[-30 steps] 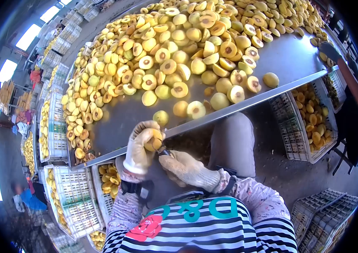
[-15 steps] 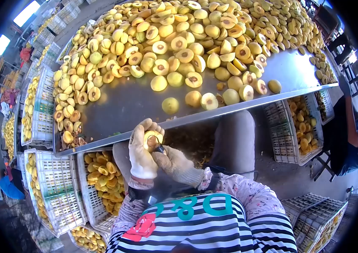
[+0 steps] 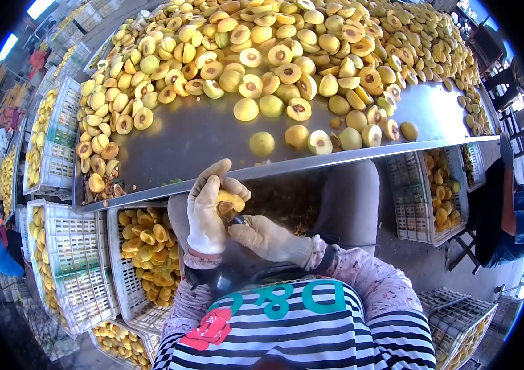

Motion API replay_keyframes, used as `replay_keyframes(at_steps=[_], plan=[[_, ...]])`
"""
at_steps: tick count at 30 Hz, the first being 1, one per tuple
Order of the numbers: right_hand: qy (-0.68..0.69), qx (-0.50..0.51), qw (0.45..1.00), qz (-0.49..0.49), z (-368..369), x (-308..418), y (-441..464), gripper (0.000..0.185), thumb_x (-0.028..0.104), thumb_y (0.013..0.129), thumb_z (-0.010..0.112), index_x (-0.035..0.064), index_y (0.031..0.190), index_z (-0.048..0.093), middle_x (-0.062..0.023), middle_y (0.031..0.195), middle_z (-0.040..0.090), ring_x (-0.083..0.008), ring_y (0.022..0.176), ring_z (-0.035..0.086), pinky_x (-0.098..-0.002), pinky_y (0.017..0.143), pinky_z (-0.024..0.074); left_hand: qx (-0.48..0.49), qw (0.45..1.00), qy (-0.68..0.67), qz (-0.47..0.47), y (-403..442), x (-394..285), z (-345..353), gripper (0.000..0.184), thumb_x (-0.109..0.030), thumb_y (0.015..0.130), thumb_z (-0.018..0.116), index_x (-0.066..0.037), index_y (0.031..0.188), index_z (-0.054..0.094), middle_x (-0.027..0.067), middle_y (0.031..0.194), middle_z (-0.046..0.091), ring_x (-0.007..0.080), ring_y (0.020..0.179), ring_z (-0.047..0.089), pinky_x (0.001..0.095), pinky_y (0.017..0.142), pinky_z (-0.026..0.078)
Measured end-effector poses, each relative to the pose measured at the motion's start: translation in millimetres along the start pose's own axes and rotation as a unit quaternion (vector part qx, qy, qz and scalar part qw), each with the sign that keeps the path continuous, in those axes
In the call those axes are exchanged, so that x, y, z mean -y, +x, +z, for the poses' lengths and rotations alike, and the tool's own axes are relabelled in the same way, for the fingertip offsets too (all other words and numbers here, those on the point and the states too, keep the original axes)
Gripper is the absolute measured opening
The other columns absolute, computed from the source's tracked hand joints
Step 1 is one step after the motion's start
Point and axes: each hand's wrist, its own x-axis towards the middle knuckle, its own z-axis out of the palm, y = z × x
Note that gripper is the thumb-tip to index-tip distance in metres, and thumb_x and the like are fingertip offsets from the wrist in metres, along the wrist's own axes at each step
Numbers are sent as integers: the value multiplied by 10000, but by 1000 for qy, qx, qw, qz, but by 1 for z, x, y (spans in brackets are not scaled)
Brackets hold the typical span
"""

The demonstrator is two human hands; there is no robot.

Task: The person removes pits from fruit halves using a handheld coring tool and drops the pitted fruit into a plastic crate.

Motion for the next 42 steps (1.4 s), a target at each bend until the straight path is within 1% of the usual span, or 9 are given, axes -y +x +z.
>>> replay_keyframes(at_steps=[11, 17, 21, 26, 27, 30, 38, 39, 42], plan=[[184, 121, 974, 53, -9, 1, -14, 480, 615, 999, 490, 186, 794, 425, 73, 597, 326, -63, 463, 259, -242, 416, 221, 47, 987, 127, -89, 9, -6, 10, 294, -144, 1024, 465, 31, 1172, 650, 127, 825, 708, 224, 744, 679, 319, 713, 559], [388, 353, 847, 83, -17, -22, -16, 508, 624, 1016, 422, 149, 840, 457, 86, 558, 352, -36, 405, 302, -206, 345, 238, -10, 966, -164, -200, 12, 7, 24, 308, -167, 1049, 438, 18, 1248, 584, 101, 878, 673, 259, 843, 647, 388, 779, 545], [467, 416, 780, 30, -16, -26, -15, 515, 612, 1024, 402, 132, 851, 473, 70, 545, 390, -49, 385, 338, -206, 323, 257, -33, 998, 54, -24, 2, 1, 11, 297, -163, 1046, 437, 0, 1250, 576, 90, 929, 681, 279, 947, 651, 426, 905, 525], [414, 84, 901, 100, -26, -2, -36, 483, 604, 1031, 402, 145, 903, 478, 35, 611, 350, -72, 455, 323, -246, 426, 338, -131, 401, 850, 314, -24, -68, -48, 266, -153, 880, 650, -62, 1127, 685, 142, 1141, 663, 371, 1149, 581, 477, 1036, 442], [396, 75, 907, 121, -28, -3, -36, 482, 589, 1045, 381, 138, 902, 473, 26, 616, 353, -89, 465, 302, -266, 460, 361, -91, 391, 842, 360, -17, -68, -24, 289, -193, 844, 688, -94, 1115, 694, 154, 1205, 634, 386, 1183, 554, 490, 1015, 450], [358, 84, 928, 57, -31, 3, -52, 476, 583, 1043, 398, 131, 915, 480, 20, 618, 372, -91, 477, 325, -266, 475, 375, -9, 637, 748, 184, 20, -39, 31, 387, -200, 856, 711, -44, 1207, 663, 171, 1263, 612, 332, 1227, 545, 416, 1036, 442], [391, -4, 920, -31, -43, -1, -80, 430, 550, 1023, 482, 136, 905, 472, 15, 653, 399, -103, 497, 344, -265, 453, 298, 138, 519, 844, 25, 134, 28, 60, 547, -222, 813, 743, -81, 1321, 599, 161, 1240, 629, 338, 1129, 623, 407, 982, 504], [381, -16, 924, -39, -45, 0, -80, 414, 528, 1025, 482, 133, 901, 472, 13, 655, 402, -104, 498, 347, -268, 453, 302, 142, 751, 641, -70, 127, 22, 56, 581, -177, 774, 751, -26, 1308, 581, 149, 1229, 635, 285, 1118, 638, 379, 953, 522], [318, -58, 945, -47, -47, 15, -76, 334, 427, 1020, 489, 124, 882, 465, -2, 664, 424, -107, 503, 357, -293, 452, 320, 221, 948, 216, -74, 89, 4, 33, 525, -85, 746, 685, -22, 1259, 597, 188, 1258, 625, 298, 1126, 639, 412, 990, 533]])
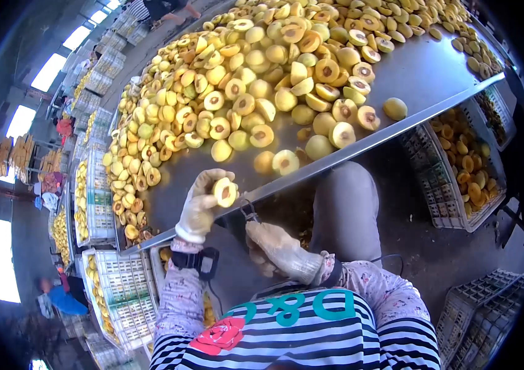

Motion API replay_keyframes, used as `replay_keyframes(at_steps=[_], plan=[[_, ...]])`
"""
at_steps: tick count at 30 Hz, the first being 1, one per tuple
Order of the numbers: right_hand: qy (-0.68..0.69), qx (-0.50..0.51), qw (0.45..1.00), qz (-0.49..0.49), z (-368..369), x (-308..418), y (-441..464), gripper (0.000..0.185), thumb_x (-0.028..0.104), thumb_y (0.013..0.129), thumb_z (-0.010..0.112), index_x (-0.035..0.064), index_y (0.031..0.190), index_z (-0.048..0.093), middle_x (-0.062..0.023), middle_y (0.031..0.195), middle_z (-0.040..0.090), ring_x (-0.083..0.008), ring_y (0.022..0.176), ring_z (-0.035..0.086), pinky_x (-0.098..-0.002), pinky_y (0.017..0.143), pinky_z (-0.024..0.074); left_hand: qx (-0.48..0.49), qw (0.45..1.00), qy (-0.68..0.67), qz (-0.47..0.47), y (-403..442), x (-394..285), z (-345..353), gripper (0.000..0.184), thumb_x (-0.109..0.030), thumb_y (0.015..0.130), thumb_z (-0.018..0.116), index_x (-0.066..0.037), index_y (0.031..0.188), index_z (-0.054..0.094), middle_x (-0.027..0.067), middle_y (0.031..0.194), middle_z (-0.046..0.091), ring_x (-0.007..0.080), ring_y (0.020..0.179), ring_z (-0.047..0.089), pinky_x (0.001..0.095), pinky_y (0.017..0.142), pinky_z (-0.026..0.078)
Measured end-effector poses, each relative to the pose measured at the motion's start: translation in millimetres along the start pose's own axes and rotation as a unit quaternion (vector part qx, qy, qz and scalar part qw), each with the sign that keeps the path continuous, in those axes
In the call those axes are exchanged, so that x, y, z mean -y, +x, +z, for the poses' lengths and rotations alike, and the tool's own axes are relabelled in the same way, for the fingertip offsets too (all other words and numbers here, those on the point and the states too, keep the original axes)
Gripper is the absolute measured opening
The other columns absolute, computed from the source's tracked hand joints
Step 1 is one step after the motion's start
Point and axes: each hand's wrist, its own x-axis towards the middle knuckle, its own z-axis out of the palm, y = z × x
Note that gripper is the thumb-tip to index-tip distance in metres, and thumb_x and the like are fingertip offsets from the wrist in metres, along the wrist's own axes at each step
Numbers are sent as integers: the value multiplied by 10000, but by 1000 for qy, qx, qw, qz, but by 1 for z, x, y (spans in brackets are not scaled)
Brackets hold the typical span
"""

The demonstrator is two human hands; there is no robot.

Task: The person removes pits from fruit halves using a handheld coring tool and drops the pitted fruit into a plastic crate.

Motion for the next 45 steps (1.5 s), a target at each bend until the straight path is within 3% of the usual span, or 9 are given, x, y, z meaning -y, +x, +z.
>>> replay_keyframes(at_steps=[4, 6, 12, 27, 30, 33, 37, 41, 45], plan=[[-231, 30, 971, -59, 6, -25, 35, 382, 454, 1019, 503, 84, 932, 537, -8, 702, 513, -117, 561, 456, -302, 517, 393, -87, 954, -285, 16, -63, 8, 38, 378, -223, 891, 660, -20, 1206, 609, 225, 1260, 625, 390, 1104, 633, 529, 980, 534], [-310, 22, 946, -89, 15, -34, 42, 411, 467, 1018, 507, 66, 956, 571, -9, 726, 547, -118, 602, 493, -295, 558, 417, -244, 949, -196, 15, -73, 9, 49, 319, -322, 1001, 562, -30, 1117, 616, 191, 1127, 662, 336, 1004, 657, 466, 877, 580], [-374, -52, 919, -113, 25, -50, 60, 457, 488, 1002, 534, 39, 1008, 617, -31, 783, 602, -133, 720, 551, -300, 662, 460, -378, 907, -180, 39, -69, 17, 52, 321, -348, 1037, 503, -46, 992, 602, 133, 945, 656, 249, 819, 650, 370, 724, 574], [-410, 46, 910, -30, 43, -51, 76, 420, 464, 1014, 549, 48, 1010, 603, -31, 805, 576, -136, 778, 532, -286, 708, 465, -172, 964, -203, -12, -89, 7, -10, 280, -69, 1031, 455, 23, 1205, 655, 119, 789, 700, 238, 727, 691, 382, 729, 604], [-368, 63, 925, -69, 41, -59, 76, 476, 561, 1011, 512, 114, 849, 535, 26, 632, 504, -107, 532, 475, -269, 481, 374, -174, 969, -176, 14, -89, 6, -7, 293, -77, 1034, 441, 23, 1213, 651, 121, 797, 703, 241, 729, 694, 378, 724, 605], [-111, 160, 965, 178, 43, -44, 68, 498, 585, 1030, 438, 125, 850, 501, 32, 617, 451, -82, 503, 411, -264, 453, 361, -148, 966, -203, 58, -89, 15, -10, 313, -106, 1046, 421, 15, 1231, 643, 108, 792, 687, 247, 750, 685, 392, 732, 599], [226, 334, 882, 246, 29, -64, 76, 528, 666, 992, 411, 158, 859, 469, 74, 578, 385, -52, 397, 329, -214, 349, 285, -141, 947, -287, 35, -90, 18, -6, 334, -141, 1056, 399, -4, 1274, 611, 76, 799, 639, 252, 784, 644, 418, 740, 586], [288, 391, 837, 252, 20, -68, 74, 467, 597, 986, 522, 147, 861, 519, 72, 547, 402, -44, 394, 354, -212, 358, 324, -190, 923, -334, -29, -89, 7, 13, 328, -156, 1061, 383, -15, 1278, 584, 59, 809, 613, 253, 783, 613, 432, 739, 577], [135, 491, 820, 261, 31, -53, 56, 344, 401, 1002, 618, 135, 805, 521, 72, 578, 411, -29, 422, 363, -206, 354, 318, -284, 887, -355, -84, -89, 8, 10, 289, -170, 1066, 393, -17, 1195, 601, 58, 837, 625, 251, 793, 626, 436, 743, 572]])
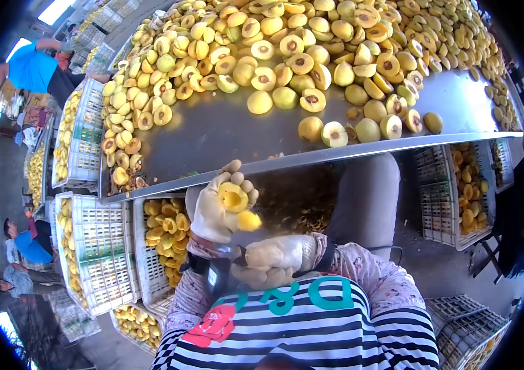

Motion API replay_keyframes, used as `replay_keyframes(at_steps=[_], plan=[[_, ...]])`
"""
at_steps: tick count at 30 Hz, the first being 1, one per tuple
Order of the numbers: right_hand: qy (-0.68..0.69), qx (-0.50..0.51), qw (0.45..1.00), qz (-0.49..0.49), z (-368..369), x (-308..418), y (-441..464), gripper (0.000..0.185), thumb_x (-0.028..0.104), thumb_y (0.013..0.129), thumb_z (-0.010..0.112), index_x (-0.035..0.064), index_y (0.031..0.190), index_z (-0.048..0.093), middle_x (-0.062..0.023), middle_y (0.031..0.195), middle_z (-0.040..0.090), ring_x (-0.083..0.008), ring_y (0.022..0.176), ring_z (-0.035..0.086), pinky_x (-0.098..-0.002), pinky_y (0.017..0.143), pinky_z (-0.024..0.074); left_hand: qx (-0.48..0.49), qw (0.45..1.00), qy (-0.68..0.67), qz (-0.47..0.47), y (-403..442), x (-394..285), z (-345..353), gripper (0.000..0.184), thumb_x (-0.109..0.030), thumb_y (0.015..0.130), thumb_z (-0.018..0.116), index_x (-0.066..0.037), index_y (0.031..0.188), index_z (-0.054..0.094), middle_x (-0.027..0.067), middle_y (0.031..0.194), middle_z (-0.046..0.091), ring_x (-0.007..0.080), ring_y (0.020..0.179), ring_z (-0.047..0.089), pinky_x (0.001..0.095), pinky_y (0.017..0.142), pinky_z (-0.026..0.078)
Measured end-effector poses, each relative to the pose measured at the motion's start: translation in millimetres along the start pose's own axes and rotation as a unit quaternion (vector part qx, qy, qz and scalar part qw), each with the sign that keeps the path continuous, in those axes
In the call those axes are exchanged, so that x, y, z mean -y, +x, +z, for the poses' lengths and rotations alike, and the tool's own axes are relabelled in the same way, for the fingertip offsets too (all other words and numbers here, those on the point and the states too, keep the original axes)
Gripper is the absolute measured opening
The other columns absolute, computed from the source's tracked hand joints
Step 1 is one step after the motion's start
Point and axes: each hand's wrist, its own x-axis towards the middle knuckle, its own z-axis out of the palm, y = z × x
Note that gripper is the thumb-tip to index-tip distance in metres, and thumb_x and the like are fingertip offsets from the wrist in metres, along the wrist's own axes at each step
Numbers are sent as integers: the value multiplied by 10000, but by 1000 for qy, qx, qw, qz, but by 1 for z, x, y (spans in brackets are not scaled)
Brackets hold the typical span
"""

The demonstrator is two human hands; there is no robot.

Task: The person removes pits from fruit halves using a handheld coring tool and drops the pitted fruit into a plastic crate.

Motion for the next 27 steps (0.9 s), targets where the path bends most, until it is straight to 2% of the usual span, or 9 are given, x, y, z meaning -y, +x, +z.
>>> replay_keyframes(at_steps=[2, 5, 7, 13, 18, 21, 23, 25, 27], plan=[[5, -94, 993, -76, 1, -4, -12, 361, 427, 1021, 571, 135, 818, 511, 63, 580, 400, -37, 424, 353, -208, 358, 322, -38, 978, 159, 133, -4, -6, -17, 252, -142, 1052, 424, -24, 1156, 621, 66, 868, 650, 255, 808, 639, 426, 751, 565], [19, -264, 960, -88, 4, -9, -25, 412, 502, 1040, 473, 135, 852, 488, 45, 580, 382, -58, 417, 315, -219, 368, 308, -161, 769, 526, 327, -40, -40, -44, 215, -86, 982, 524, -30, 1148, 649, 126, 1011, 686, 298, 903, 656, 422, 829, 547], [27, -389, 918, -76, 9, -7, -30, 466, 564, 1050, 399, 135, 880, 470, 32, 579, 370, -74, 410, 283, -229, 376, 292, -187, 225, 793, 534, -44, -59, -47, 267, -65, 860, 642, -66, 1127, 664, 157, 1153, 662, 324, 1109, 604, 430, 937, 510], [-93, -455, 844, -268, 54, 7, -57, 422, 514, 1043, 431, 121, 895, 470, -4, 632, 402, -115, 486, 356, -297, 484, 356, 131, 480, 761, 416, 32, 14, 71, 339, -124, 876, 647, -108, 1214, 656, 152, 1364, 571, 380, 1243, 545, 437, 1045, 467], [-61, -452, 818, -350, 67, -2, -82, 345, 433, 1038, 425, 117, 902, 456, -14, 628, 384, -135, 477, 330, -307, 457, 300, 184, 380, 876, 234, 132, 53, 106, 509, -191, 822, 682, -228, 1326, 621, 167, 1454, 493, 360, 1356, 448, 427, 1141, 375], [-59, -456, 813, -357, 65, -5, -84, 351, 451, 1030, 449, 126, 898, 459, -8, 632, 394, -125, 479, 330, -290, 450, 291, 132, 316, 912, 225, 137, 55, 121, 511, -198, 780, 756, -151, 1275, 635, 137, 1351, 578, 338, 1245, 551, 410, 1047, 459], [-69, -458, 814, -350, 64, -3, -80, 357, 463, 1024, 467, 129, 898, 458, -6, 633, 398, -122, 481, 331, -288, 449, 291, 132, 572, 786, 195, 137, 39, 94, 461, -185, 810, 755, -59, 1236, 632, 119, 1252, 637, 291, 1096, 645, 365, 910, 533], [-108, -469, 812, -331, 61, 0, -80, 362, 472, 1016, 488, 133, 895, 457, -6, 635, 404, -117, 475, 331, -277, 438, 284, 196, 890, 403, 84, 107, 19, 67, 387, -130, 875, 673, -7, 1236, 604, 195, 1232, 638, 300, 1001, 680, 387, 833, 587], [-152, -500, 808, -274, 59, 7, -72, 354, 446, 1013, 505, 132, 862, 444, -5, 642, 434, -99, 451, 336, -267, 412, 280, 259, 950, 176, 23, 57, 15, 55, 408, -156, 879, 676, -10, 1250, 588, 219, 1231, 632, 348, 1005, 675, 441, 827, 603]])
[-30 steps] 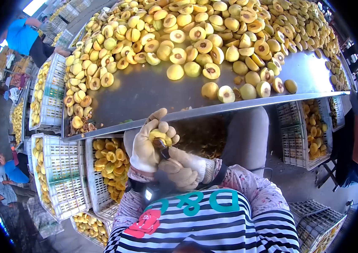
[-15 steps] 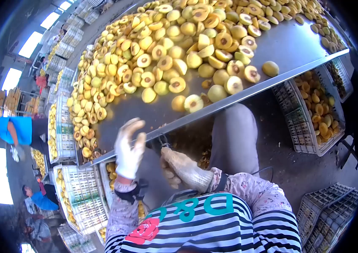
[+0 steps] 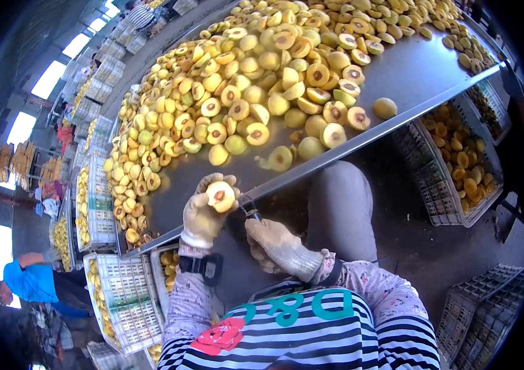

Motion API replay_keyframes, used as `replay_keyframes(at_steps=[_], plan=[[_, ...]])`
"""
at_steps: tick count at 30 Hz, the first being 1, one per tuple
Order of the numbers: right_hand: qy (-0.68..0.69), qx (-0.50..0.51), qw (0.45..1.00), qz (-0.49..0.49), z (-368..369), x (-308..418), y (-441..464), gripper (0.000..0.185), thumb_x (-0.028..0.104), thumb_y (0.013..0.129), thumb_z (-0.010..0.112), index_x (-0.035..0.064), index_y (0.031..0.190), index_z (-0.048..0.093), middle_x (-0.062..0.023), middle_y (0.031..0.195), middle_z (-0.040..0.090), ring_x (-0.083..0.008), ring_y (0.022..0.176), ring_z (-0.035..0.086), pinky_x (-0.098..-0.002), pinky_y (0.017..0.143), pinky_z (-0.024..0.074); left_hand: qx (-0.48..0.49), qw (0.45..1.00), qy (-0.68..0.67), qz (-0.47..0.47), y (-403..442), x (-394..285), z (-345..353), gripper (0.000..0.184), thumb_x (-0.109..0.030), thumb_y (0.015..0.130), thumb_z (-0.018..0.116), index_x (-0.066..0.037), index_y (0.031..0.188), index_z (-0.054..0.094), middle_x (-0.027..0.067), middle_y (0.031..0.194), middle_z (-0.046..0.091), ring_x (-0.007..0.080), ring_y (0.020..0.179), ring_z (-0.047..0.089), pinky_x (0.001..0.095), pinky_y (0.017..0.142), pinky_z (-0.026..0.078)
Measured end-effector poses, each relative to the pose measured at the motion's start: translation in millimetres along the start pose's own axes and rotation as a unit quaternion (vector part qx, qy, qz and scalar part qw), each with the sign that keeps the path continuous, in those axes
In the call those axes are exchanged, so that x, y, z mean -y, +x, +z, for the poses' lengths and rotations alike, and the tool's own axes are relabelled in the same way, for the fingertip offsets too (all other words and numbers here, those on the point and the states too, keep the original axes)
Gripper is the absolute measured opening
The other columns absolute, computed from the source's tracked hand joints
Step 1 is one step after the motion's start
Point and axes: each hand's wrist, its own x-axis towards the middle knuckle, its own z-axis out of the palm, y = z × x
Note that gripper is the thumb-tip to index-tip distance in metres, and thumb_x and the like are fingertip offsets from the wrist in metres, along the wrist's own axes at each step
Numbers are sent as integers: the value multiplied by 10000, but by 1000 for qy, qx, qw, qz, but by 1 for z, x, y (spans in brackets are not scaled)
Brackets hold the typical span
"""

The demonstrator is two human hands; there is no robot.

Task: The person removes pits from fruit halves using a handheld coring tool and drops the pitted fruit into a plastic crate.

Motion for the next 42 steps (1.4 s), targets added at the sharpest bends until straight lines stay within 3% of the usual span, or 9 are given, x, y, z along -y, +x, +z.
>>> replay_keyframes(at_steps=[4, 12, 13, 20, 25, 31, 33, 39, 42], plan=[[-265, 3, 962, -61, 17, -24, 27, 392, 463, 1023, 493, 87, 923, 547, -24, 692, 524, -136, 566, 485, -290, 522, 403, -163, 983, 60, 54, -54, 18, 17, 429, -421, 1051, 436, -31, 1112, 605, 194, 1121, 668, 306, 918, 681, 399, 762, 587], [-365, -12, 929, -63, 40, -46, 57, 481, 519, 1012, 509, 48, 989, 607, -32, 760, 588, -143, 696, 548, -302, 645, 453, -292, 942, 102, 132, -66, 17, 12, 364, -364, 1061, 412, -44, 992, 571, 153, 980, 685, 231, 771, 667, 329, 660, 568], [-361, -5, 930, -65, 45, -44, 57, 484, 526, 1009, 512, 51, 989, 605, -29, 751, 585, -138, 681, 543, -295, 628, 451, -305, 940, 62, 142, -65, 12, 16, 210, -208, 987, 497, -34, 953, 611, 139, 913, 687, 224, 728, 671, 324, 642, 586], [-336, 37, 939, 68, 60, -42, 75, 528, 562, 1002, 507, 44, 1043, 603, -21, 737, 585, -123, 650, 528, -285, 585, 446, -218, 967, -12, 128, -75, 0, -25, 292, -264, 1036, 476, -17, 1071, 628, 152, 936, 691, 248, 753, 670, 358, 664, 577], [-372, 56, 926, -14, 61, -57, 85, 478, 517, 1024, 498, 50, 1022, 598, -19, 725, 578, -126, 655, 536, -280, 592, 448, -180, 964, -13, 195, -80, 0, -35, 286, -149, 1000, 489, 1, 1180, 653, 161, 879, 707, 261, 733, 664, 358, 678, 559], [-325, 103, 934, 104, 50, -55, 87, 453, 486, 1030, 519, 41, 1027, 604, -38, 779, 592, -136, 726, 539, -315, 696, 480, -42, 993, 68, 85, -85, -27, -56, 280, -105, 984, 485, 9, 1153, 678, 130, 828, 711, 210, 708, 670, 313, 683, 564], [-513, 33, 857, 20, 64, -51, 84, 462, 488, 1028, 525, 33, 1039, 604, -43, 792, 598, -146, 745, 549, -328, 724, 488, -17, 991, 106, 76, -86, -27, -57, 297, -98, 973, 465, 21, 1131, 686, 129, 802, 711, 190, 676, 661, 288, 670, 552], [-418, 74, 905, 17, 64, -61, 85, 502, 505, 1015, 545, 12, 1086, 609, -44, 812, 612, -173, 796, 598, -344, 776, 496, -17, 977, 178, 114, -92, -31, -56, 299, -74, 972, 456, 23, 1140, 684, 121, 806, 714, 166, 674, 652, 270, 671, 545], [-473, 67, 870, -125, 63, -71, 90, 459, 489, 1025, 534, 35, 1022, 604, -17, 739, 570, -147, 690, 562, -317, 658, 476, -97, 949, 219, 203, -101, -26, -36, 316, -61, 979, 439, 12, 1166, 682, 125, 830, 718, 159, 704, 653, 268, 697, 546]])
